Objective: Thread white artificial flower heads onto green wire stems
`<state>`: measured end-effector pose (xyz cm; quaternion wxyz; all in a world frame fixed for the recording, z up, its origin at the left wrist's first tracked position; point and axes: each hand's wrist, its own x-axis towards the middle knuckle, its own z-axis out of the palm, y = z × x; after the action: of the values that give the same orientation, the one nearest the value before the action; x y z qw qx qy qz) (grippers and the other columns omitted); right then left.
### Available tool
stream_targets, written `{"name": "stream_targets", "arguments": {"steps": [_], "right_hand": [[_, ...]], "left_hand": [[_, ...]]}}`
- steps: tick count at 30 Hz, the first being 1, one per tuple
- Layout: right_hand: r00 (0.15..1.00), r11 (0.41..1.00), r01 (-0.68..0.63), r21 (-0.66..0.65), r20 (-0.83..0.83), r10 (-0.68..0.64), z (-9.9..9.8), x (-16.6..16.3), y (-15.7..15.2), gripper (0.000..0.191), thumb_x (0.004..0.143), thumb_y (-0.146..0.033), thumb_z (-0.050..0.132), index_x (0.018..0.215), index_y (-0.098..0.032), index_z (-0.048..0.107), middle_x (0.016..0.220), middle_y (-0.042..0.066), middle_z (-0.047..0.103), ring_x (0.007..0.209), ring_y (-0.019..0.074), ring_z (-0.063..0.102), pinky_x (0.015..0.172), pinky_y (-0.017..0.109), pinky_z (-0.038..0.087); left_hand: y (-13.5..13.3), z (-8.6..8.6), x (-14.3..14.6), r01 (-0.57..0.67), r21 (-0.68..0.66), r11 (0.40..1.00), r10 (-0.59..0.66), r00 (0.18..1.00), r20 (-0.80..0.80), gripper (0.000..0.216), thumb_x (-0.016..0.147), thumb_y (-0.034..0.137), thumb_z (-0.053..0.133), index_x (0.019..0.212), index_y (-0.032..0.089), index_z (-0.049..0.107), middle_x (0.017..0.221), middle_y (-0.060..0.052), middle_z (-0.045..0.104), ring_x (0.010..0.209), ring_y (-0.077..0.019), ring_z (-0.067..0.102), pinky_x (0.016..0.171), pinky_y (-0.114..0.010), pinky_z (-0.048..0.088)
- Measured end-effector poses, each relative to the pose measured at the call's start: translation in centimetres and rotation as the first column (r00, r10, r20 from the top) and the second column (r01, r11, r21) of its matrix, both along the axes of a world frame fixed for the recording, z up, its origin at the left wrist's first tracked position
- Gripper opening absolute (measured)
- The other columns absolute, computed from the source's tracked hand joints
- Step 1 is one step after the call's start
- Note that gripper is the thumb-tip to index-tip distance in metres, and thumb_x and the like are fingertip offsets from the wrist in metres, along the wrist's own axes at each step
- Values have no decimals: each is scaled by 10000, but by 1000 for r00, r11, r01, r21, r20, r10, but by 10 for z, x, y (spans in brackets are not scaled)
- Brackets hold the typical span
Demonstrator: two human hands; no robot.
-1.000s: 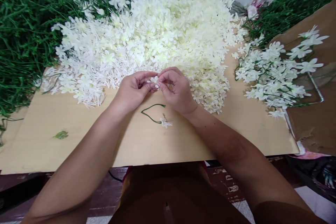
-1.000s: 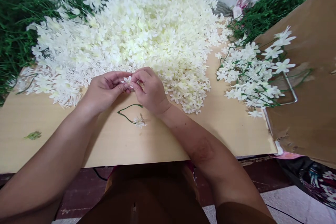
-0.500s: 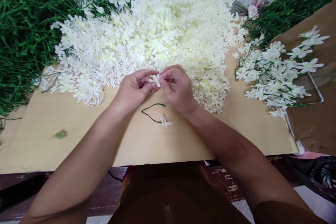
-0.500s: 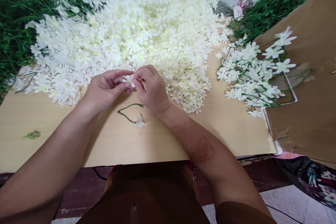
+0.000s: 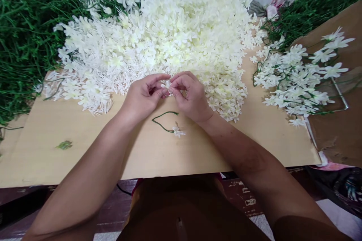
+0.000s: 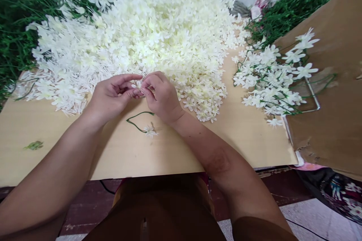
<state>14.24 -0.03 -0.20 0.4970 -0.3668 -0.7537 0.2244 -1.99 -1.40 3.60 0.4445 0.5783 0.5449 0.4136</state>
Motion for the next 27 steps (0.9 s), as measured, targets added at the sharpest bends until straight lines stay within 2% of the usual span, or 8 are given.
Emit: {"name": "stream_targets", "arguments": {"steps": [5, 10, 16, 22, 24, 27], "right_hand": [[1000, 1000, 16, 4, 13, -16, 2, 1, -2, 69, 902, -203, 551, 839, -217, 527, 930, 62, 610, 879, 170, 605, 768, 334, 552], [995, 992, 41, 121, 91, -52, 1, 1, -1, 81, 911, -206, 531, 831, -216, 526, 927, 68, 608, 864, 184, 606, 794, 362, 539], [980, 989, 81, 126, 172, -102, 1, -3, -5, 94, 904, -181, 491, 832, -231, 526, 968, 67, 606, 896, 193, 593, 825, 365, 528], [998, 998, 38, -40, 50, -36, 1, -2, -2, 66, 866, -182, 543, 817, -216, 513, 931, 70, 616, 877, 177, 608, 740, 319, 554], [1000, 995, -3, -103, -8, 2, 1, -1, -1, 63, 862, -196, 559, 817, -210, 519, 916, 65, 629, 873, 168, 617, 712, 295, 555], [988, 978, -103, -179, -129, 80, 0, -1, 0, 69, 865, -220, 578, 822, -203, 527, 821, 24, 620, 752, 126, 609, 673, 266, 544]], "left_hand": [[0, -5, -2, 12, 5, 1000, -12, 1000, -15, 328, 748, 164, 733, 1073, 194, 762, 676, 15, 631, 674, -139, 614, 761, -281, 513], [2, -9, -4, 31, 29, 999, -30, 999, -30, 333, 766, 200, 725, 1098, 203, 753, 671, 18, 619, 657, -136, 596, 740, -281, 498], [1, -11, -4, 51, 98, 994, -31, 981, -191, 359, 780, 224, 703, 1135, 221, 756, 697, 16, 625, 631, -132, 532, 699, -277, 449], [1, -13, -5, 75, 218, 973, -26, 976, -217, 372, 806, 206, 646, 1166, 225, 735, 731, 16, 626, 613, -109, 505, 648, -260, 449], [2, -13, -5, 75, 233, 970, -24, 976, -215, 372, 795, 205, 655, 1159, 216, 730, 734, 13, 632, 616, -111, 519, 640, -260, 463], [2, -10, -3, 84, 214, 973, -43, 981, -189, 368, 792, 234, 672, 1155, 198, 718, 719, 8, 633, 622, -119, 541, 640, -265, 481]]}}
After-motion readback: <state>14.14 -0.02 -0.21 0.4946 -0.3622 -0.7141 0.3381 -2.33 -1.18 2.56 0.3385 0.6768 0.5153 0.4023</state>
